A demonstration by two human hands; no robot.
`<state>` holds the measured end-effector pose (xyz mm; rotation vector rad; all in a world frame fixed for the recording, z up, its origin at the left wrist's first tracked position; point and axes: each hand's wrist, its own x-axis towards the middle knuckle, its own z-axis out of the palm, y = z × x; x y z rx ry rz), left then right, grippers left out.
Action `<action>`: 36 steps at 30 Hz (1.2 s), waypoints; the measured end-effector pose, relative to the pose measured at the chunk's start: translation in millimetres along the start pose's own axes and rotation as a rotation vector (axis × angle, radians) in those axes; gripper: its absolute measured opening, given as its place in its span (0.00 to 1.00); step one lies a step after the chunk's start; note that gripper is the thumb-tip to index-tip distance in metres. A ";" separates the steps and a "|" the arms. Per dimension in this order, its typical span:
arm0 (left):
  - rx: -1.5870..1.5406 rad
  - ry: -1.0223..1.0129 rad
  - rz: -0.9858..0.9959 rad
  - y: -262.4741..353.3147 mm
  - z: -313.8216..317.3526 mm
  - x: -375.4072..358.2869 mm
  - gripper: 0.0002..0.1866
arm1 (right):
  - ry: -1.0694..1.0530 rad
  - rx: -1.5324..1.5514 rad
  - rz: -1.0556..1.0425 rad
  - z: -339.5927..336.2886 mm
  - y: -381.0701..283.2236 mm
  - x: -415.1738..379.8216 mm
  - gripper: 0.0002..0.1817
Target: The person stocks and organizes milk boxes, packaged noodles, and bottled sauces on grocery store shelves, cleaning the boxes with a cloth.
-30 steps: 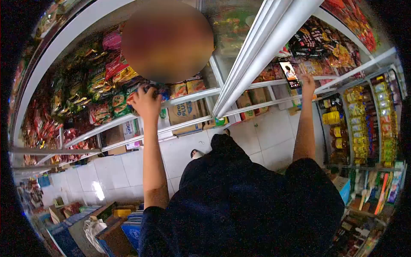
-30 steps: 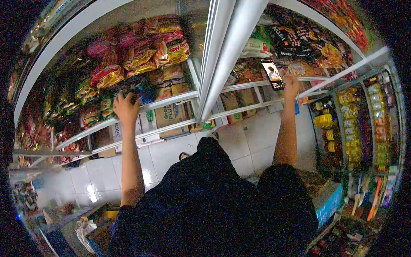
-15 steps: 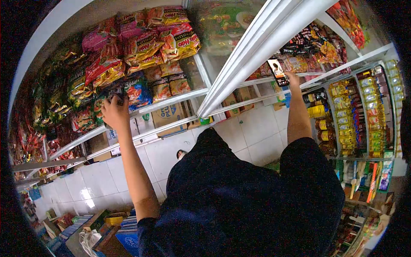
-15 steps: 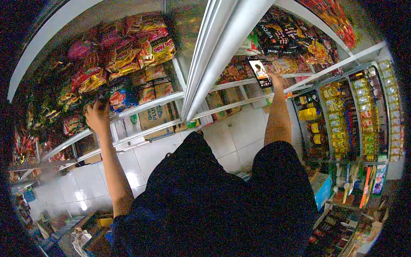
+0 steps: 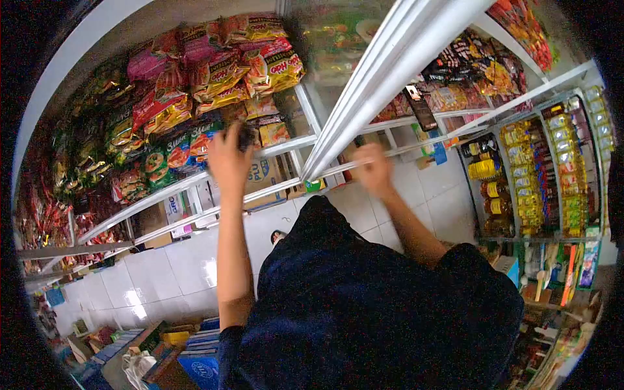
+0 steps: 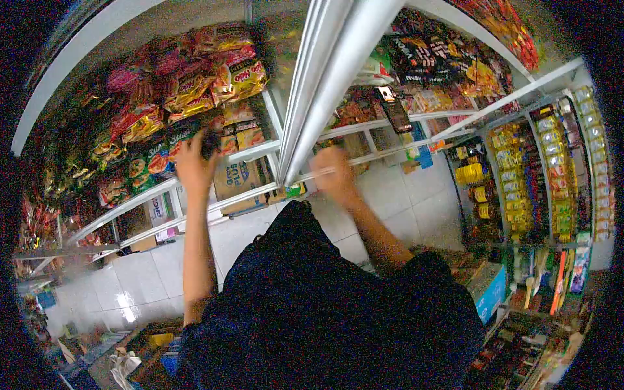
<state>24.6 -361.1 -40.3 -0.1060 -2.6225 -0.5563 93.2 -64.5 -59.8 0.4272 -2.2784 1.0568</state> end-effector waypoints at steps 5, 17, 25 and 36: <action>0.148 0.182 -0.197 -104.9 -36.0 -1.4 0.23 | -0.179 -0.014 -0.127 90.4 -63.1 32.5 0.14; -0.016 0.075 0.060 -13.4 15.0 15.9 0.22 | -0.150 -0.337 -0.121 145.8 -40.9 35.4 0.19; 0.436 0.249 -0.524 -147.8 -41.0 4.9 0.24 | -0.071 -0.382 -0.161 155.6 -33.6 31.2 0.22; 0.148 -0.026 0.043 26.0 17.6 11.8 0.21 | -0.095 -0.446 -0.173 160.4 -26.8 26.4 0.23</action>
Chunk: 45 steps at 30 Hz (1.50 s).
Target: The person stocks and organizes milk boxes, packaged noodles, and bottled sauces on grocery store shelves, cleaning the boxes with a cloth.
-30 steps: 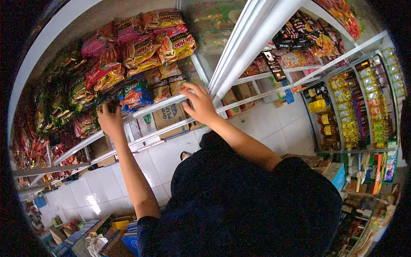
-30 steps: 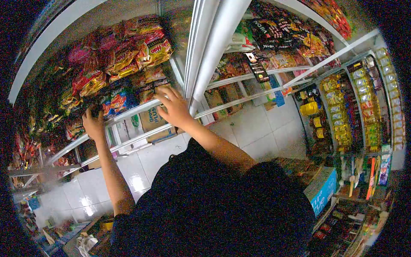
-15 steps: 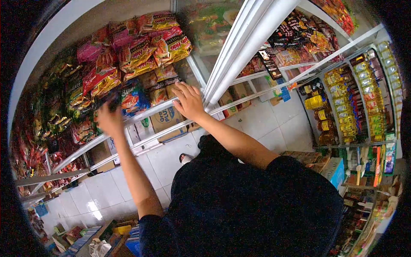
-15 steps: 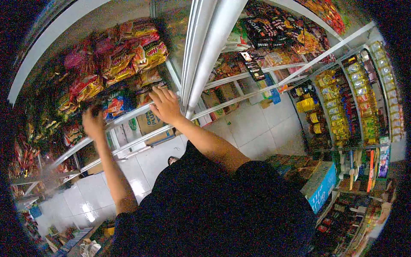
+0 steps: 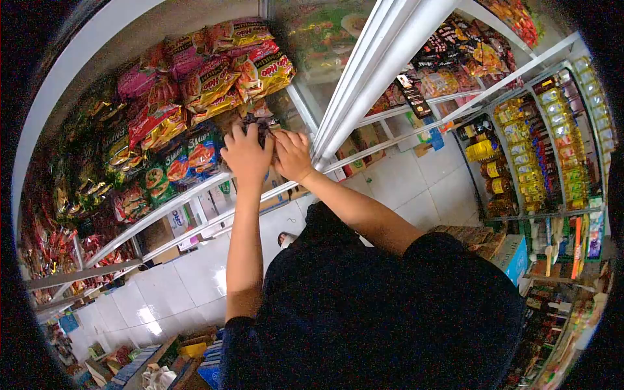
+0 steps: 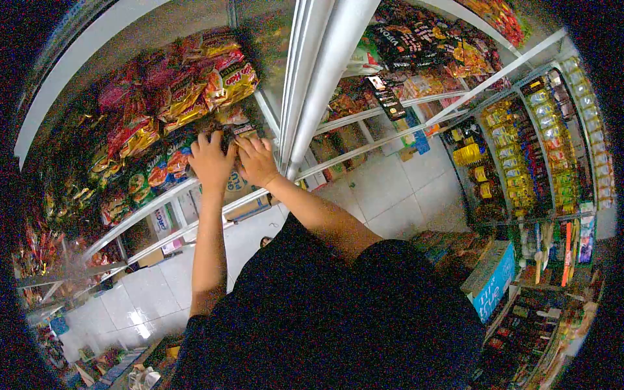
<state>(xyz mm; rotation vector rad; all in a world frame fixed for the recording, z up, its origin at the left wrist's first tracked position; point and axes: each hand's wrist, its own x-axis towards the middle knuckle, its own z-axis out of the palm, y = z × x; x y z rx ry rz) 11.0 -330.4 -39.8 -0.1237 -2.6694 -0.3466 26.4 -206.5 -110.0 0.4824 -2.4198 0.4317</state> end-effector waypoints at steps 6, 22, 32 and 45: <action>0.138 0.035 -0.202 -120.4 -15.9 3.6 0.23 | -0.009 0.036 -0.001 -3.4 0.3 0.4 0.22; -0.552 -0.341 -0.072 -9.6 -7.1 10.4 0.29 | 0.105 0.404 0.183 -16.3 -14.7 10.0 0.23; 0.016 0.005 0.009 -123.1 15.6 6.2 0.21 | -0.278 0.175 0.069 -5.4 -77.7 78.9 0.20; 0.058 -0.075 -0.047 -123.5 17.7 5.5 0.25 | -0.263 0.025 0.280 -39.7 6.8 71.5 0.25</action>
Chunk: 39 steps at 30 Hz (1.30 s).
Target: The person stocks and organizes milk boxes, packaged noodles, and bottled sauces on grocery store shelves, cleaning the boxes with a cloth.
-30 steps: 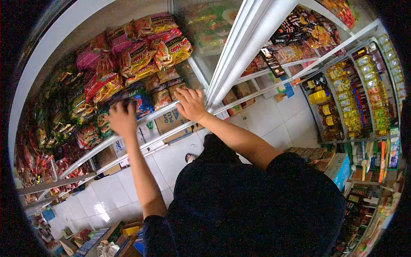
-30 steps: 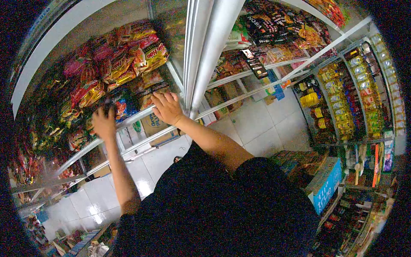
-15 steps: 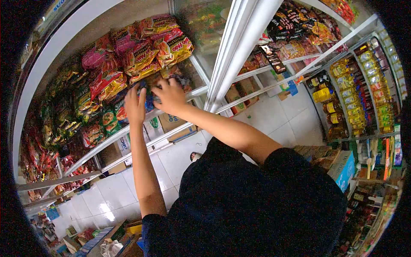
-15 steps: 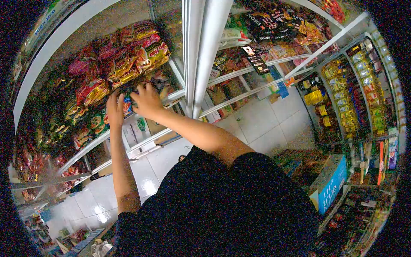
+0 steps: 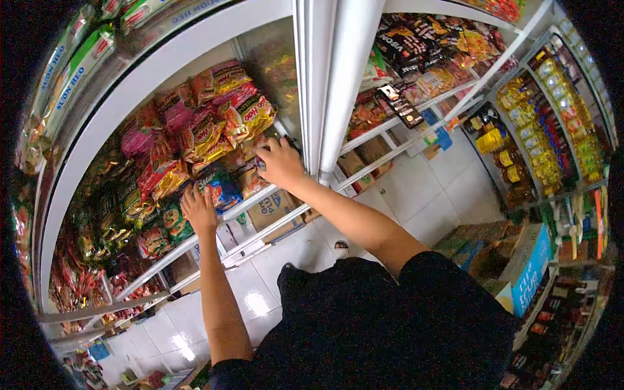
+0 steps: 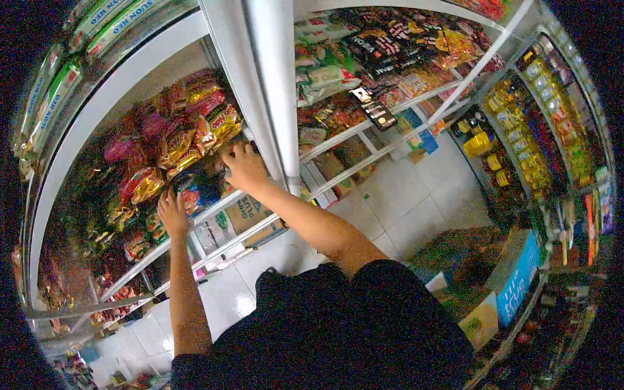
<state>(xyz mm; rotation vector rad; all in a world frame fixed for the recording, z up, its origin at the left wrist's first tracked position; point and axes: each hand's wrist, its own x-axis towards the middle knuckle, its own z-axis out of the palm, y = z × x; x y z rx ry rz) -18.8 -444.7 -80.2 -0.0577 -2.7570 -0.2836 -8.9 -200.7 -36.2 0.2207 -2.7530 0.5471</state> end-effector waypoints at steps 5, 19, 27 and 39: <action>0.006 -0.034 -0.037 3.9 -2.8 1.8 0.26 | 0.105 0.033 -0.022 33.7 -46.7 3.0 0.22; 0.007 -0.018 0.009 4.4 -4.2 -3.2 0.28 | 0.074 0.018 0.090 32.6 -54.7 9.7 0.21; 0.038 -0.007 0.015 6.5 -4.0 -1.3 0.28 | 0.129 0.088 -0.075 13.6 -19.1 -14.5 0.22; -0.148 0.050 -0.015 3.8 -7.2 -1.6 0.23 | -0.009 0.143 -0.256 47.1 -95.4 -15.9 0.21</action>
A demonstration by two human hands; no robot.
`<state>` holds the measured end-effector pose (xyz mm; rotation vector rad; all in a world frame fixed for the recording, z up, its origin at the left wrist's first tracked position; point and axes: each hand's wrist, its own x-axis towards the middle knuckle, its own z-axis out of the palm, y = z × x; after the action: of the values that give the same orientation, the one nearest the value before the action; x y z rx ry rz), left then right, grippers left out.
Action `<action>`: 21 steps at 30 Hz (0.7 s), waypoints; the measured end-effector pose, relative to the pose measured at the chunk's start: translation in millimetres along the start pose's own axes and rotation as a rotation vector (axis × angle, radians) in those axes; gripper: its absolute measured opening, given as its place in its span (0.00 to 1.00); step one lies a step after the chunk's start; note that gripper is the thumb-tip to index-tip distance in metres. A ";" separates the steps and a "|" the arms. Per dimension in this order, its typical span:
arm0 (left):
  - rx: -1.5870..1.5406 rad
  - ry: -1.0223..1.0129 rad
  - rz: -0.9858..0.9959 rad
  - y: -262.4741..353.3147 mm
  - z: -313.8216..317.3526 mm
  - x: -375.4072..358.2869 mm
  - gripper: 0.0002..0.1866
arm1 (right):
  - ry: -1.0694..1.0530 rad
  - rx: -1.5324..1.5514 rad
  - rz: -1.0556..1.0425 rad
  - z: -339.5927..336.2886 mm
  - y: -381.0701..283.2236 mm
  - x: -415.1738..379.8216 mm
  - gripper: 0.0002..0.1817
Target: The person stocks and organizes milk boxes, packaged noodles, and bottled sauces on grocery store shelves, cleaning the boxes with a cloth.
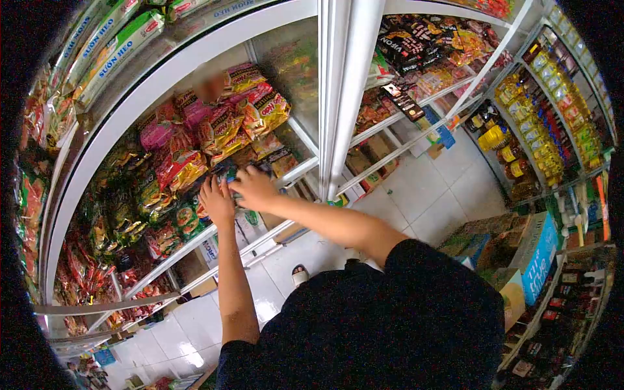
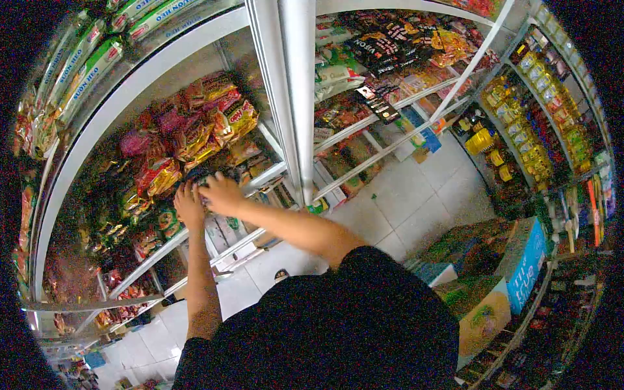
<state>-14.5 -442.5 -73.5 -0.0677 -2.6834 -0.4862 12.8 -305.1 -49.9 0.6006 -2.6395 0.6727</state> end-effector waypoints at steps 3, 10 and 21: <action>0.032 -0.010 -0.018 7.4 -6.2 0.6 0.23 | -0.054 -0.033 -0.007 -40.2 44.9 -15.4 0.21; 0.074 0.078 0.040 8.1 -5.3 -1.6 0.21 | 0.086 -0.154 0.206 -26.9 45.9 4.8 0.19; 0.029 0.046 0.036 -1.9 1.9 -0.6 0.22 | 0.068 -0.137 0.171 -48.4 78.7 -8.6 0.20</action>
<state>-14.9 -443.6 -76.0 -0.0956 -2.6383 -0.4319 -6.7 -214.7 -42.5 0.3101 -2.6670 0.5435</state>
